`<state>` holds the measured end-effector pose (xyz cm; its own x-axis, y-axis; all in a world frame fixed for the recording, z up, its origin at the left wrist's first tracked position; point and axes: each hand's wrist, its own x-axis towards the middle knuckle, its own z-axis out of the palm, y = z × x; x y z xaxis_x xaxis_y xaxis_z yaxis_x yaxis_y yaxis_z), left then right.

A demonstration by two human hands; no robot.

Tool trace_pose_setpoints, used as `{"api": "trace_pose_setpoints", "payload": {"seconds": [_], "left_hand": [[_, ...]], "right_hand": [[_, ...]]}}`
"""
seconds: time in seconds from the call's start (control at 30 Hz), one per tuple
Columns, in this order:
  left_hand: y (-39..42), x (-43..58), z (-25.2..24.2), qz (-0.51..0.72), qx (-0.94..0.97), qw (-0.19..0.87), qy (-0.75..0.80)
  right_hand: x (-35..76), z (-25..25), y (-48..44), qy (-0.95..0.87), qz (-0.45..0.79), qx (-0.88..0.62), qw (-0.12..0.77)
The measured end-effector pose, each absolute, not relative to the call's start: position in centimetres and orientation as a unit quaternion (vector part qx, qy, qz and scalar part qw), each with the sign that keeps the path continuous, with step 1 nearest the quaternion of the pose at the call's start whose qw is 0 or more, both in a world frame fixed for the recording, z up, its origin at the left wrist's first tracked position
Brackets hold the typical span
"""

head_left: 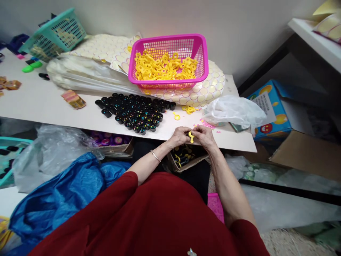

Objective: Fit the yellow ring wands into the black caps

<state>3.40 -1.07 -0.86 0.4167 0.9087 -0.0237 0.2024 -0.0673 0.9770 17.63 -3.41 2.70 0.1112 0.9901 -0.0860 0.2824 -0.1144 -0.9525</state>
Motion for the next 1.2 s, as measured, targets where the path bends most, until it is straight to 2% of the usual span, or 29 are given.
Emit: {"api": "trace_pose_setpoints", "payload": {"seconds": [0.27, 0.5, 0.7, 0.9, 1.2], "left_hand": [[-1.5, 3.4, -0.1, 0.404, 0.481, 0.665, 0.403], [-2.2, 4.7, -0.1, 0.415, 0.485, 0.604, 0.477], [-2.7, 5.1, -0.2, 0.382, 0.541, 0.513, 0.547], [-2.2, 5.5, -0.1, 0.391, 0.548, 0.480, 0.562], [-2.0, 5.0, -0.9, 0.426, 0.537, 0.495, 0.534]], "right_hand": [[17.0, 2.8, -3.5, -0.460, 0.444, -0.633, 0.437], [15.8, 2.2, -4.3, -0.273, 0.548, -0.621, 0.489], [15.3, 1.6, -4.8, -0.219, 0.558, -0.621, 0.505], [15.0, 1.0, -4.1, -0.199, 0.532, -0.621, 0.541], [14.8, 1.6, -4.8, -0.250, 0.537, -0.607, 0.529]]}}
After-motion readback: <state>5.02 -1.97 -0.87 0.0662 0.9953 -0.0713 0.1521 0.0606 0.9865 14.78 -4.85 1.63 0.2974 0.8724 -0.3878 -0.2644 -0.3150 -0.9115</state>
